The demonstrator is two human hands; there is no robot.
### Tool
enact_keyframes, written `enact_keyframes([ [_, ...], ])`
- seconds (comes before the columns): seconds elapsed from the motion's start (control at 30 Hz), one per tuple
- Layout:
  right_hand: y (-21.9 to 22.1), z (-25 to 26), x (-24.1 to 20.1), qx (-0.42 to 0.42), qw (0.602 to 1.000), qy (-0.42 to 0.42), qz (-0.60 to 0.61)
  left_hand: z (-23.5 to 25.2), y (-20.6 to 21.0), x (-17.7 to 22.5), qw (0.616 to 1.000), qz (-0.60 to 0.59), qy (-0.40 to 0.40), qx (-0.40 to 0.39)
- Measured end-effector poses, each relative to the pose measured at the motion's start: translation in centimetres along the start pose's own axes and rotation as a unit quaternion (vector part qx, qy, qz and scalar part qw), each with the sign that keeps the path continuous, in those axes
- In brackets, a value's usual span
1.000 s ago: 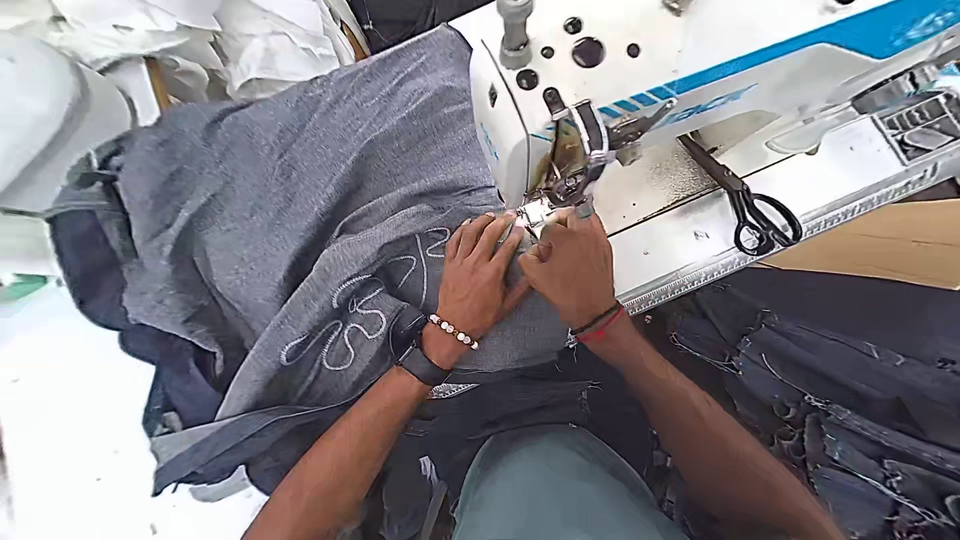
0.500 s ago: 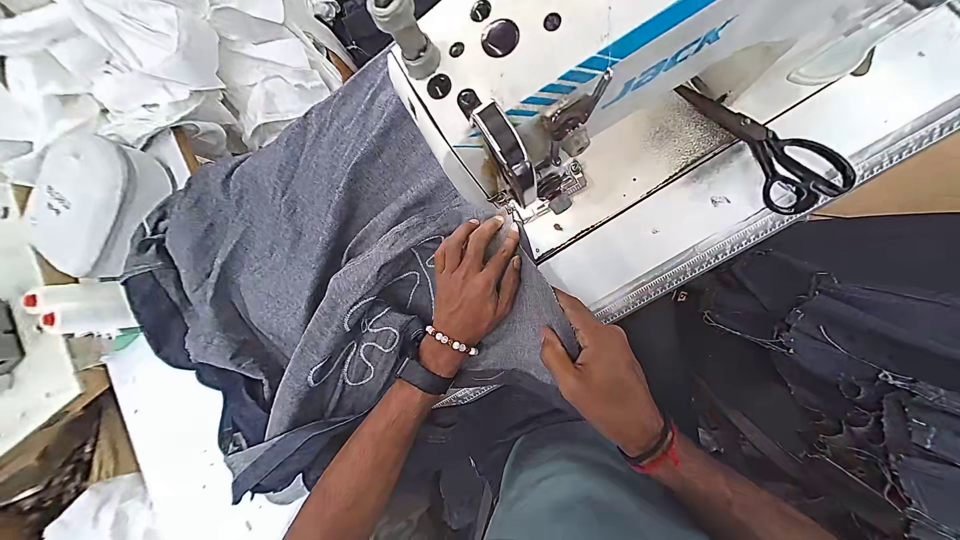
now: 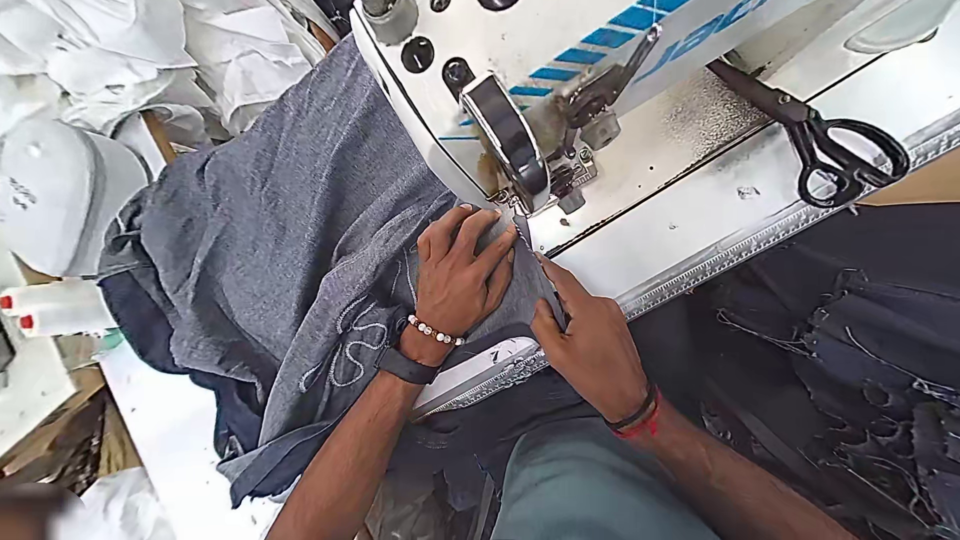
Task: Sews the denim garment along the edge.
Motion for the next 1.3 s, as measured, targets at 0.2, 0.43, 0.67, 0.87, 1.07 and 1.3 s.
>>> enact_keyframes([
  [0.2, 0.0, 0.6, -0.1, 0.013, 1.000, 0.005, -0.015, 0.2, 0.0, -0.6, 1.000, 0.001, 0.009, 0.000],
  [0.43, -1.4, 2.3, -0.5, 0.045, 0.998, 0.005, -0.043, 0.4, -0.3, -0.3, 1.000, 0.003, 0.010, -0.020],
  [0.67, -2.4, 5.2, -0.8, 0.057, 0.997, 0.028, -0.039, 0.9, -0.9, 0.3, 0.997, 0.008, 0.012, -0.082],
  [0.87, -1.8, 6.5, -1.4, 0.071, 0.992, 0.033, -0.098, 0.7, -1.0, 0.6, 0.993, 0.000, -0.001, -0.122],
  [1.07, -3.8, 8.0, -1.4, -0.006, 0.993, -0.037, -0.110, 0.7, -0.7, -0.8, 0.994, -0.050, 0.050, -0.087],
  [1.3, -7.2, 4.9, 0.4, 0.105, 0.968, 0.031, -0.226, 0.8, -1.2, 0.8, 0.994, -0.001, 0.091, -0.066],
])
Point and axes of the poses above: each hand's wrist, its own z-axis towards the middle knuckle, its own y-axis out of the palm, x = y × z, the point moved 8 cm from there along z, towards the middle knuckle, and after that the axes turned 13 degrees about -x, right-handed, at the moved point
